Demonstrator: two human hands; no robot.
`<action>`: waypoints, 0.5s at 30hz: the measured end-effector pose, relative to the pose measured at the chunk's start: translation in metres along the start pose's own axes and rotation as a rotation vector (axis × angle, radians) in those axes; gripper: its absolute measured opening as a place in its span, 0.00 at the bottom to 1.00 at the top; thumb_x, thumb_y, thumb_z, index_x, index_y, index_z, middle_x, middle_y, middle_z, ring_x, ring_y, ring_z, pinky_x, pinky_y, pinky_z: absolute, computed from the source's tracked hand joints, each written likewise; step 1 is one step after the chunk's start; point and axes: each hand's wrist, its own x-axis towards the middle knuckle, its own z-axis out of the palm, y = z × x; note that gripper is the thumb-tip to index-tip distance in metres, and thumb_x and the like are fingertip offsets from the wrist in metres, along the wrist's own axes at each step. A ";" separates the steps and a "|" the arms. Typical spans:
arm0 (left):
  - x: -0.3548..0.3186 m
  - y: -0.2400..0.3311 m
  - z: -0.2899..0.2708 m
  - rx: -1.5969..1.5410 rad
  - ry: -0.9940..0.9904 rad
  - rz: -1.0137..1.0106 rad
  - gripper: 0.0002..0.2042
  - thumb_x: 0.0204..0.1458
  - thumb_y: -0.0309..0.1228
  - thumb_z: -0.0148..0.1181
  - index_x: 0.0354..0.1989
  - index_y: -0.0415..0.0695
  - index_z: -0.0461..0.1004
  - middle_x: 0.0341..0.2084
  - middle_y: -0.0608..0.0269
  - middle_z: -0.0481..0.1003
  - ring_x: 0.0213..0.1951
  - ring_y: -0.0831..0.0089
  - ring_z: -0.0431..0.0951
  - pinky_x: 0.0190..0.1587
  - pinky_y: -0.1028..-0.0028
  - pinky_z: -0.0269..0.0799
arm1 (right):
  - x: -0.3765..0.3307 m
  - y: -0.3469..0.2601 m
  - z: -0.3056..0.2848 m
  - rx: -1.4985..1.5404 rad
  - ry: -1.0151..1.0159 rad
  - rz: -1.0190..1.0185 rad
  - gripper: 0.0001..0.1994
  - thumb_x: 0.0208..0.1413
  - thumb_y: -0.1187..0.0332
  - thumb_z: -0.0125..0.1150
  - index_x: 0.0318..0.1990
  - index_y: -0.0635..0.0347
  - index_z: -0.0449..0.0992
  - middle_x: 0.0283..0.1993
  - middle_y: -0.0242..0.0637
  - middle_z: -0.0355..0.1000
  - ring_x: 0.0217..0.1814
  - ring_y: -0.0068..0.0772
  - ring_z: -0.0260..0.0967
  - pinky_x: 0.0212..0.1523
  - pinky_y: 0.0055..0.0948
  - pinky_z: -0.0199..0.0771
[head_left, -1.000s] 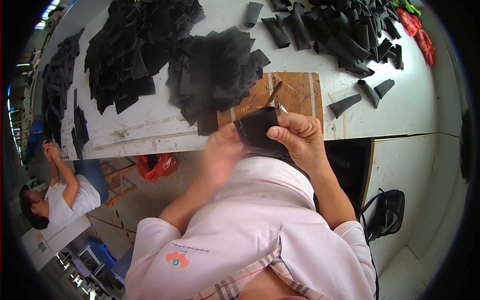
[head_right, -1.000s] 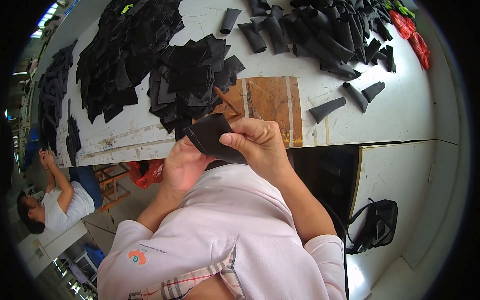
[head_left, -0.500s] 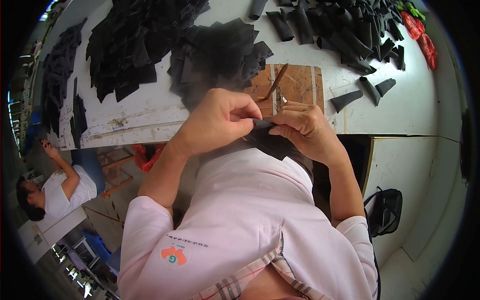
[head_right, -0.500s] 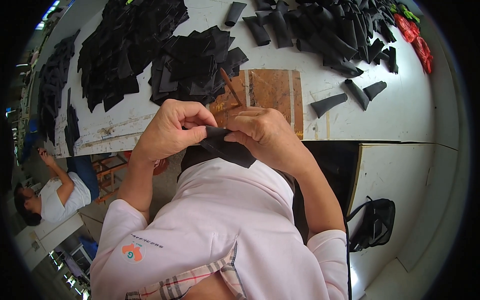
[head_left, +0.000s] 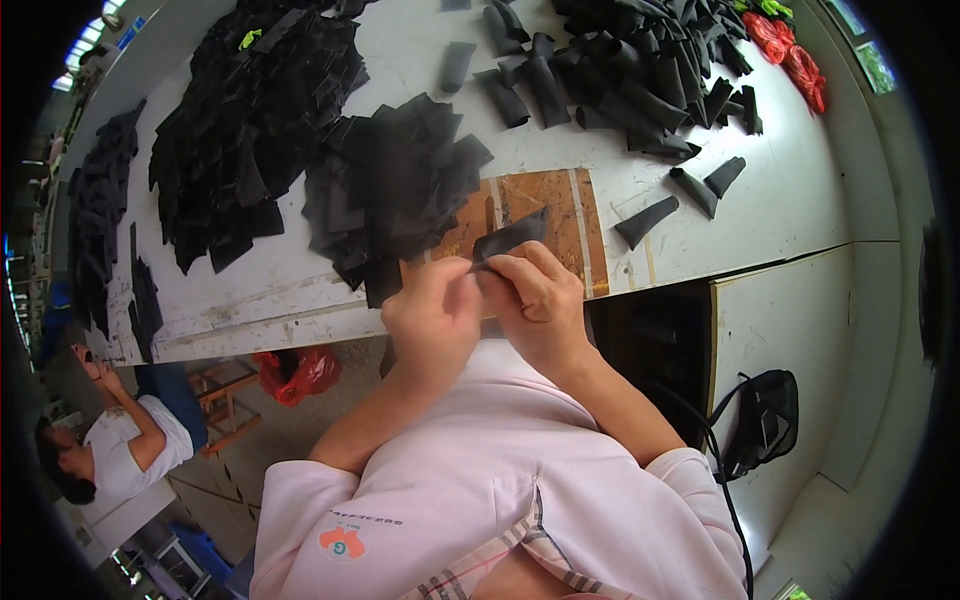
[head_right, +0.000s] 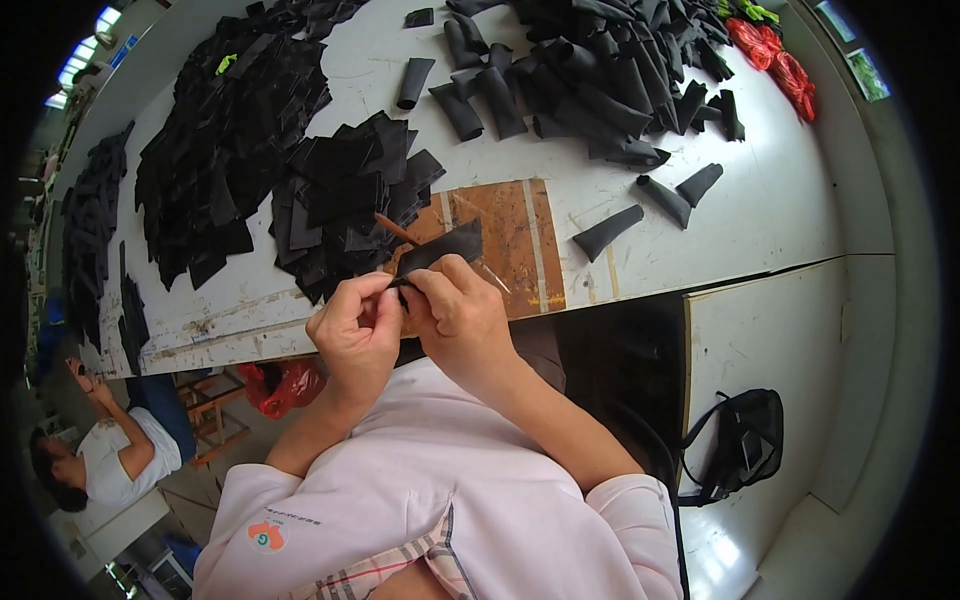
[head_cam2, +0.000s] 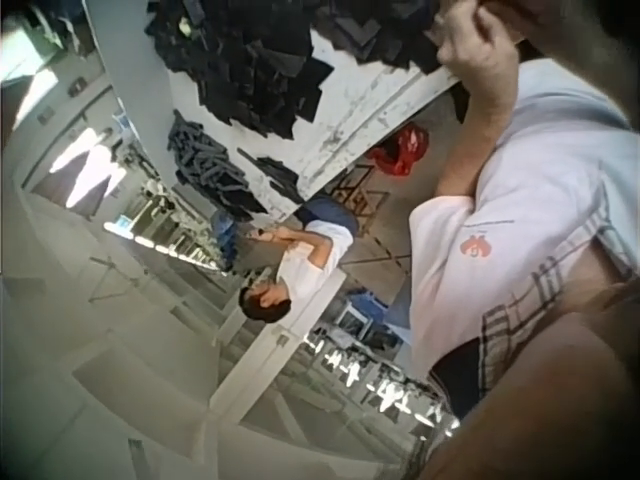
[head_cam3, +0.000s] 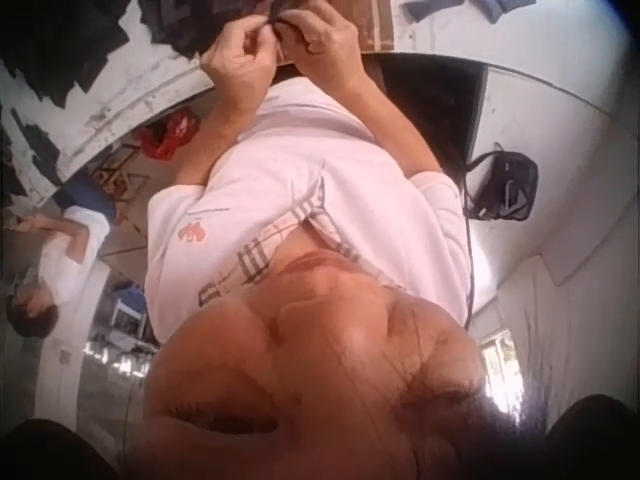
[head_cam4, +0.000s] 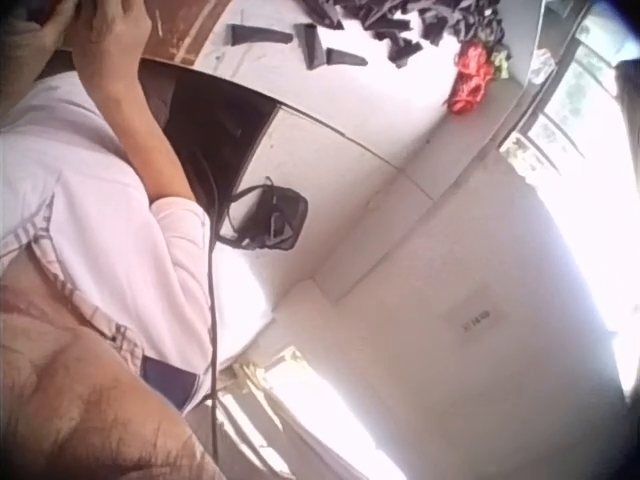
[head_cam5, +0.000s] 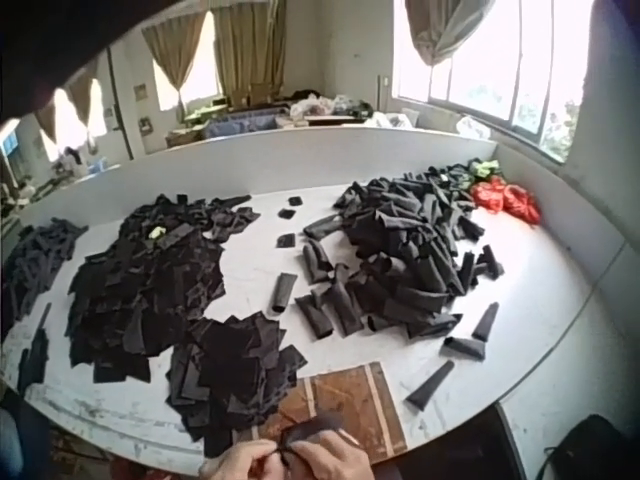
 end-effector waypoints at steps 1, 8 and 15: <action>-0.005 -0.003 0.001 -0.091 -0.001 -0.127 0.05 0.41 0.15 0.54 0.27 0.35 0.70 0.18 0.66 0.72 0.18 0.84 0.70 0.20 0.85 0.65 | -0.002 0.002 0.003 -0.051 0.006 -0.012 0.07 0.38 0.78 0.59 0.28 0.62 0.70 0.25 0.36 0.63 0.21 0.34 0.65 0.19 0.28 0.65; 0.024 -0.004 -0.015 -1.181 -0.295 -0.922 0.08 0.38 0.15 0.53 0.28 0.37 0.68 0.20 0.67 0.69 0.16 0.88 0.63 0.17 0.88 0.56 | 0.003 0.013 -0.004 0.262 0.006 0.319 0.06 0.37 0.79 0.59 0.27 0.63 0.72 0.23 0.35 0.65 0.21 0.29 0.66 0.21 0.23 0.66; 0.007 -0.023 0.009 -0.640 -0.247 -0.726 0.08 0.38 0.16 0.53 0.30 0.36 0.67 0.19 0.67 0.68 0.16 0.89 0.62 0.14 0.88 0.55 | -0.006 0.023 -0.002 1.349 -0.144 1.132 0.02 0.46 0.73 0.59 0.26 0.59 0.72 0.22 0.26 0.66 0.19 0.14 0.55 0.17 0.13 0.51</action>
